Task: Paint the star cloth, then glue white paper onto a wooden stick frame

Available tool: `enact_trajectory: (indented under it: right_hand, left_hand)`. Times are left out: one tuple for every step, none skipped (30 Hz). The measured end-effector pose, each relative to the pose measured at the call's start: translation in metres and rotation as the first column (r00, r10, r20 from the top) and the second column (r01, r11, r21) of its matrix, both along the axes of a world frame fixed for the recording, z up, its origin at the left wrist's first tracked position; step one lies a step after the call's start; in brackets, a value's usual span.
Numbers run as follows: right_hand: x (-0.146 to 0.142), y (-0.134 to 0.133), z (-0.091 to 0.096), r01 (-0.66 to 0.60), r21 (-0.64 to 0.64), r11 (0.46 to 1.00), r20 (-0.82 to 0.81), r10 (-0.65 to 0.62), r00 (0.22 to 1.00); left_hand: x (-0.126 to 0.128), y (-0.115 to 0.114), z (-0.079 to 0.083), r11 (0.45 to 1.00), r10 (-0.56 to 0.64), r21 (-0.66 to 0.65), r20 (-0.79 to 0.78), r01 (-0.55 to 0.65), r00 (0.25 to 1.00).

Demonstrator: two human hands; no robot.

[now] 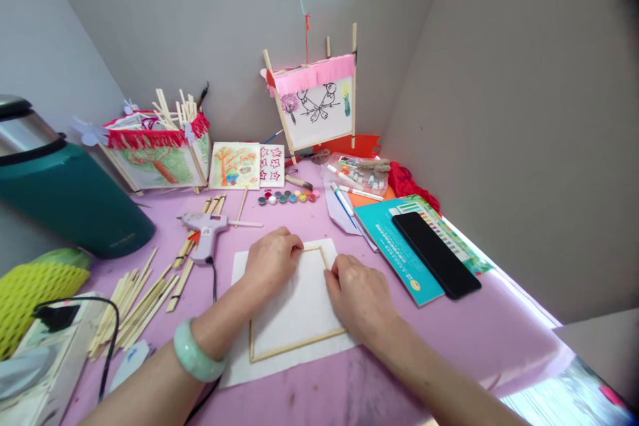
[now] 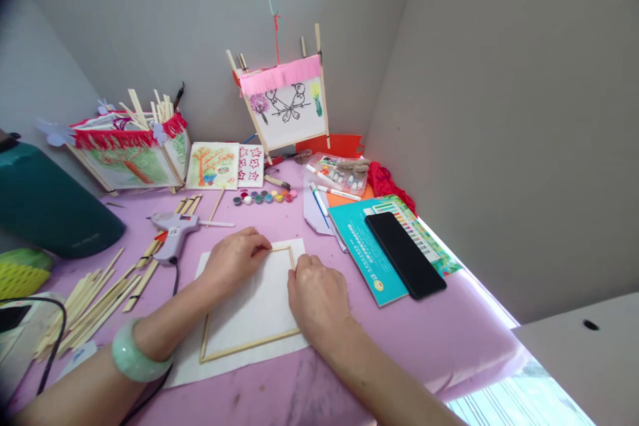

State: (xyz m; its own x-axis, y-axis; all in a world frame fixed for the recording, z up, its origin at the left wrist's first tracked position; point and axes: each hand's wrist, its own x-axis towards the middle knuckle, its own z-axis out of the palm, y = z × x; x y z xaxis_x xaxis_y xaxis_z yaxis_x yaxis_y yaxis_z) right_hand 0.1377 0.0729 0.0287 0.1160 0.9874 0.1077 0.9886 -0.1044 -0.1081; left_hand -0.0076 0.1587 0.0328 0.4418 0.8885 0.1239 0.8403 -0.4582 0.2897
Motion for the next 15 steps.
enact_trajectory:
  right_hand:
    - [0.0, 0.0003, 0.0006, -0.005, -0.001, 1.0, 0.003, 0.005, 1.0]
    - [0.0001, 0.0006, 0.0011, -0.008, -0.006, 1.0, 0.005, 0.008, 1.0]
    - [0.0003, 0.001, 0.0016, -0.009, -0.012, 1.0, 0.006, 0.009, 1.0]
    - [0.0006, 0.0014, 0.002, -0.01, -0.02, 1.0, 0.004, 0.011, 1.0]
    - [0.001, 0.0019, 0.0023, -0.012, -0.026, 1.0, -0.001, 0.012, 1.0]
    - [0.0015, 0.0023, 0.0026, -0.014, -0.028, 1.0, -0.009, 0.014, 1.0]
    - [0.0018, 0.0028, 0.0028, -0.016, -0.027, 1.0, -0.018, 0.015, 1.0]
    - [0.0021, 0.0033, 0.0031, -0.014, -0.026, 1.0, -0.025, 0.014, 1.0]
    - [0.0021, 0.0038, 0.0035, -0.013, -0.028, 1.0, -0.03, 0.012, 0.999]
    - [0.0019, 0.0045, 0.0039, -0.01, -0.032, 0.999, -0.031, 0.009, 0.999]
    - [0.0014, 0.0052, 0.0044, -0.006, -0.039, 0.999, -0.031, 0.005, 0.999]
    - [0.0006, 0.006, 0.005, -0.002, -0.046, 0.999, -0.029, 0.001, 1.0]
    - [-0.0004, 0.0068, 0.0056, 0.002, -0.052, 0.999, -0.026, -0.003, 1.0]
    - [-0.0014, 0.0076, 0.0061, 0.005, -0.056, 0.998, -0.022, -0.006, 1.0]
    - [-0.0022, 0.0084, 0.0064, 0.008, -0.06, 0.998, -0.018, -0.01, 1.0]
  left_hand:
    - [0.0, 0.0, 0.0, 1.0, -0.001, 0.0, 0.001, 0.001, 1.0]
    - [-0.0001, 0.0, 0.0, 1.0, -0.003, 0.0, 0.001, 0.003, 1.0]
    - [-0.0002, -0.0001, 0.0, 1.0, -0.004, 0.0, 0.002, 0.004, 1.0]
    - [-0.0003, -0.0002, 0.0001, 1.0, -0.006, 0.0, 0.002, 0.006, 1.0]
    - [-0.0005, -0.0004, 0.0002, 1.0, -0.008, 0.0, 0.001, 0.008, 1.0]
    - [-0.0006, -0.0006, 0.0003, 1.0, -0.009, 0.001, 0.001, 0.009, 1.0]
    - [-0.0007, -0.0007, 0.0005, 1.0, -0.01, 0.001, 0.0, 0.01, 1.0]
    - [-0.0008, -0.0008, 0.0006, 1.0, -0.011, 0.0, -0.002, 0.011, 1.0]
    - [-0.0007, -0.0009, 0.0007, 1.0, -0.012, 0.0, -0.003, 0.012, 1.0]
    - [-0.0006, -0.0009, 0.0008, 1.0, -0.012, 0.0, -0.005, 0.012, 1.0]
    - [-0.0005, -0.001, 0.0008, 1.0, -0.011, -0.001, -0.006, 0.011, 1.0]
    - [-0.0004, -0.0009, 0.0009, 1.0, -0.011, -0.001, -0.008, 0.011, 1.0]
    - [-0.0002, -0.0009, 0.0009, 1.0, -0.01, 0.0, -0.008, 0.01, 1.0]
    - [-0.0001, -0.0008, 0.001, 1.0, -0.009, 0.001, -0.009, 0.009, 1.0]
    - [0.0, -0.0007, 0.0011, 1.0, -0.008, 0.002, -0.009, 0.008, 1.0]
